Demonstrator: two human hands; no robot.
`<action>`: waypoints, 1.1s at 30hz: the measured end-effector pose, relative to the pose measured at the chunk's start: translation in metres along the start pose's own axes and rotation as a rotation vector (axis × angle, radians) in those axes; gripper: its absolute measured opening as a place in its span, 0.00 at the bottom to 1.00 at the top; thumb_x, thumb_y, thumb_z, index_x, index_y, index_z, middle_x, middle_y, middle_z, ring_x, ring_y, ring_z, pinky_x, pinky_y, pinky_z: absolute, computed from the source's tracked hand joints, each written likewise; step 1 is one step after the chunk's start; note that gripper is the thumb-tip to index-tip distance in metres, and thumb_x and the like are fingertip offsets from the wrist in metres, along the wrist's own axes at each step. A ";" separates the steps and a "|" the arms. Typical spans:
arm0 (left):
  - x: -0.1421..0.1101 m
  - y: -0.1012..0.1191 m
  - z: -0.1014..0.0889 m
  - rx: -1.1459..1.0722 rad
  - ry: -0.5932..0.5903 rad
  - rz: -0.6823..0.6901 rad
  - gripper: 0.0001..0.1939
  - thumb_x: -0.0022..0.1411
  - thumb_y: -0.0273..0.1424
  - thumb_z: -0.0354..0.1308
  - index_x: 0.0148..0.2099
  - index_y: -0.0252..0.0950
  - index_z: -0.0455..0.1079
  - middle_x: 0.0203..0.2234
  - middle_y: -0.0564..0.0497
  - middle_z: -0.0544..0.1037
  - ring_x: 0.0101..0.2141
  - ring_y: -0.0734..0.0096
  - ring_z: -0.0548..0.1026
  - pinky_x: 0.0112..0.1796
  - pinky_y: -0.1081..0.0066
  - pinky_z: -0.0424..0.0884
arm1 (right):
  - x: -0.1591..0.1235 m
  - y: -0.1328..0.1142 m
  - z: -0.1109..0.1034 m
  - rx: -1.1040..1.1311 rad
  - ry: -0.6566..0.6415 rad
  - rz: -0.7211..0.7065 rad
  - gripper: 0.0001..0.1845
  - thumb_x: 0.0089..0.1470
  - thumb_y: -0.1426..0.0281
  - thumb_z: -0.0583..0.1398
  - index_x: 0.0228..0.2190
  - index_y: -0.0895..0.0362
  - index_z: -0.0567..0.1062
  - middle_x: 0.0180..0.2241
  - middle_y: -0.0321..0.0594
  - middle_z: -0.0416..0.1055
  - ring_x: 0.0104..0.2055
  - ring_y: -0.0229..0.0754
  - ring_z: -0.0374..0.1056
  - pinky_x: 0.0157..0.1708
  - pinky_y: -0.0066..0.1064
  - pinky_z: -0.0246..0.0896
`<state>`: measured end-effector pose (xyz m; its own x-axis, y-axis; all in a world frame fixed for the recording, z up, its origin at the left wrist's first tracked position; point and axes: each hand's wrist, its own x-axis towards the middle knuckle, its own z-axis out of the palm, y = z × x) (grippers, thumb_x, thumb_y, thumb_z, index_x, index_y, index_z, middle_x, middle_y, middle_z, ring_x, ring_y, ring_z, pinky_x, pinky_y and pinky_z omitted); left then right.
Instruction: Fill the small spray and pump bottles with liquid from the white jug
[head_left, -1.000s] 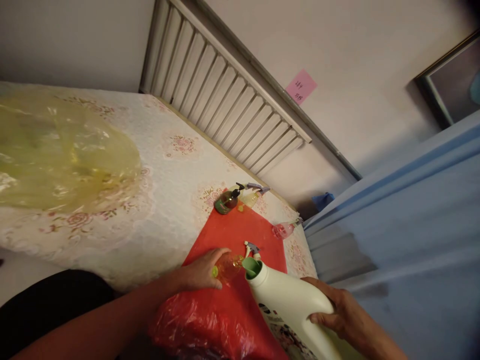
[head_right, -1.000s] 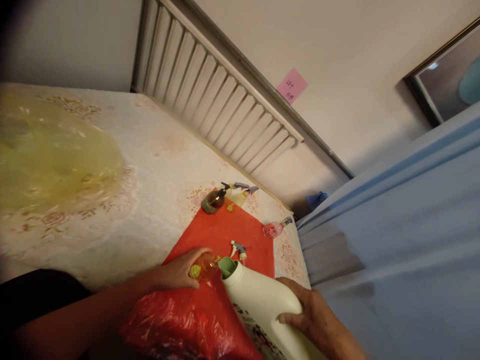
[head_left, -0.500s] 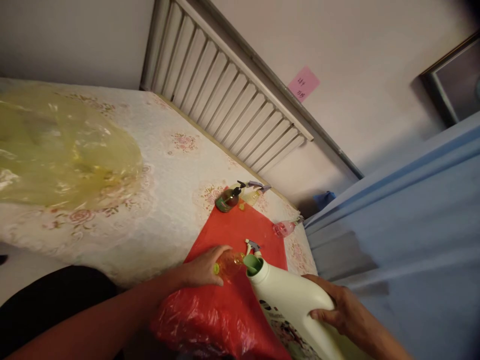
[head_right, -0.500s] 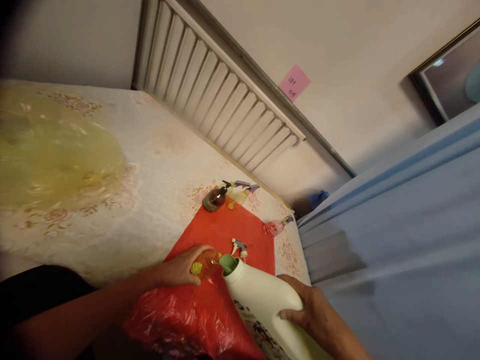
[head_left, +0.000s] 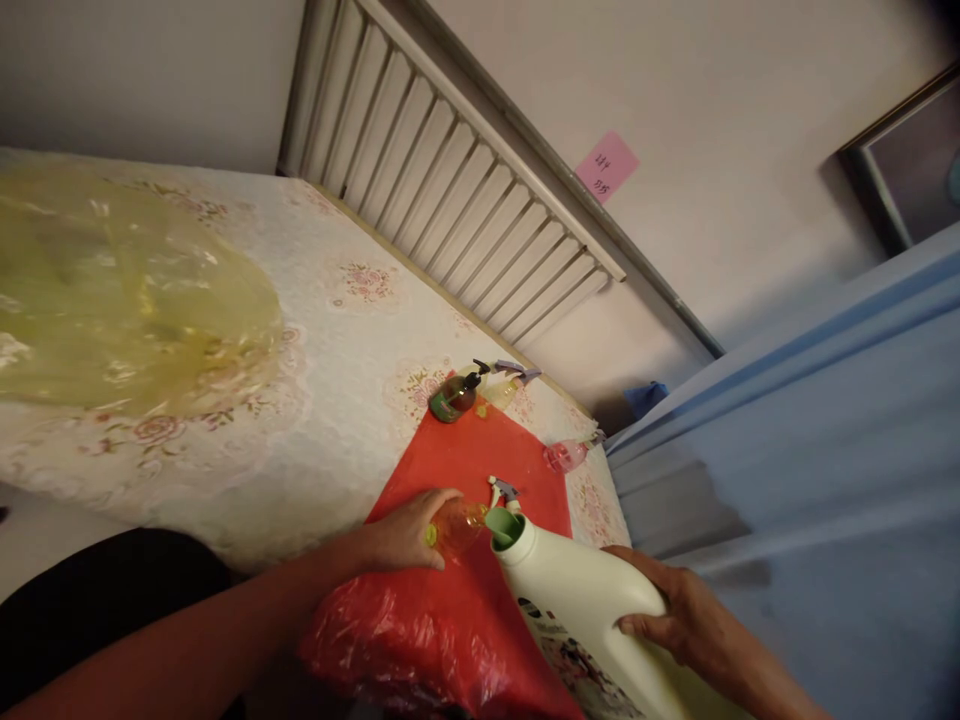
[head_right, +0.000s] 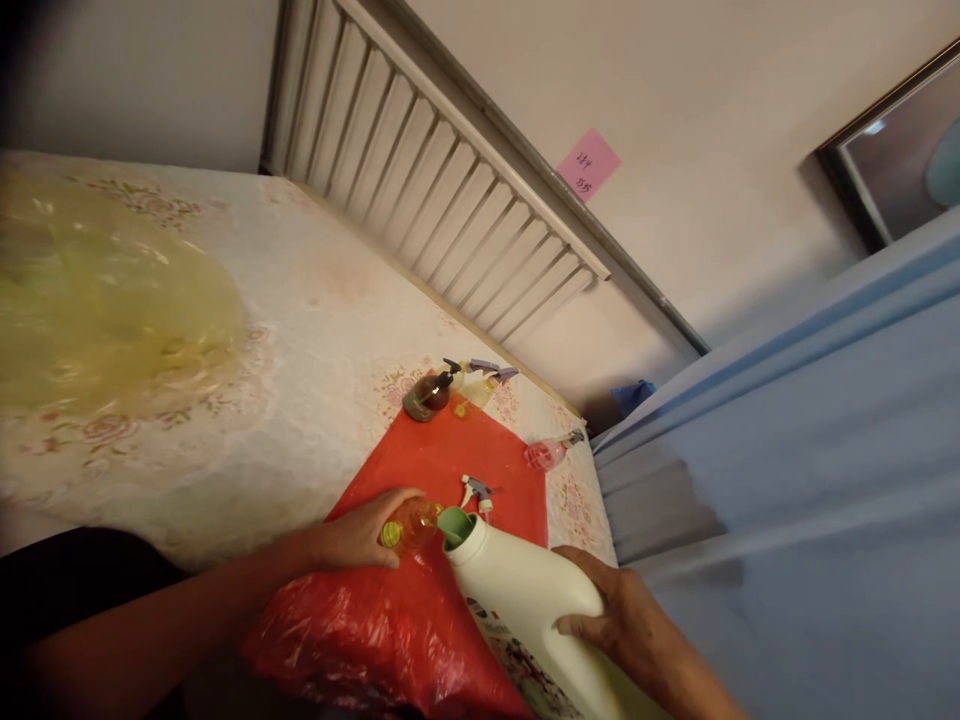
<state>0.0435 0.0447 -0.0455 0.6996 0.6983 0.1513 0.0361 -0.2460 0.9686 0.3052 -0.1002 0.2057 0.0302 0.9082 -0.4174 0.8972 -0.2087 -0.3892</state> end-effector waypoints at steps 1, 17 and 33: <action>0.000 0.000 0.000 0.000 -0.005 -0.004 0.45 0.41 0.26 0.67 0.62 0.41 0.57 0.61 0.43 0.64 0.61 0.50 0.62 0.59 0.57 0.60 | 0.000 0.000 0.000 -0.003 -0.001 0.003 0.35 0.49 0.51 0.63 0.56 0.52 0.69 0.39 0.38 0.78 0.37 0.48 0.72 0.36 0.31 0.68; 0.000 0.000 0.001 0.009 -0.019 -0.015 0.46 0.42 0.27 0.66 0.63 0.41 0.55 0.61 0.43 0.63 0.61 0.52 0.62 0.59 0.58 0.60 | 0.001 0.003 -0.003 -0.012 -0.014 0.008 0.34 0.50 0.51 0.63 0.55 0.52 0.69 0.41 0.39 0.77 0.39 0.49 0.72 0.37 0.31 0.68; 0.000 0.002 0.000 0.004 -0.021 -0.013 0.45 0.41 0.27 0.66 0.63 0.41 0.55 0.61 0.43 0.64 0.61 0.49 0.62 0.58 0.56 0.61 | 0.001 -0.004 -0.004 -0.049 -0.013 0.016 0.35 0.49 0.48 0.62 0.55 0.52 0.70 0.39 0.39 0.78 0.39 0.50 0.72 0.38 0.32 0.68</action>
<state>0.0433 0.0443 -0.0440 0.7136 0.6875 0.1348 0.0483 -0.2402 0.9695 0.3034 -0.0968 0.2103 0.0393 0.8999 -0.4343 0.9173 -0.2048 -0.3414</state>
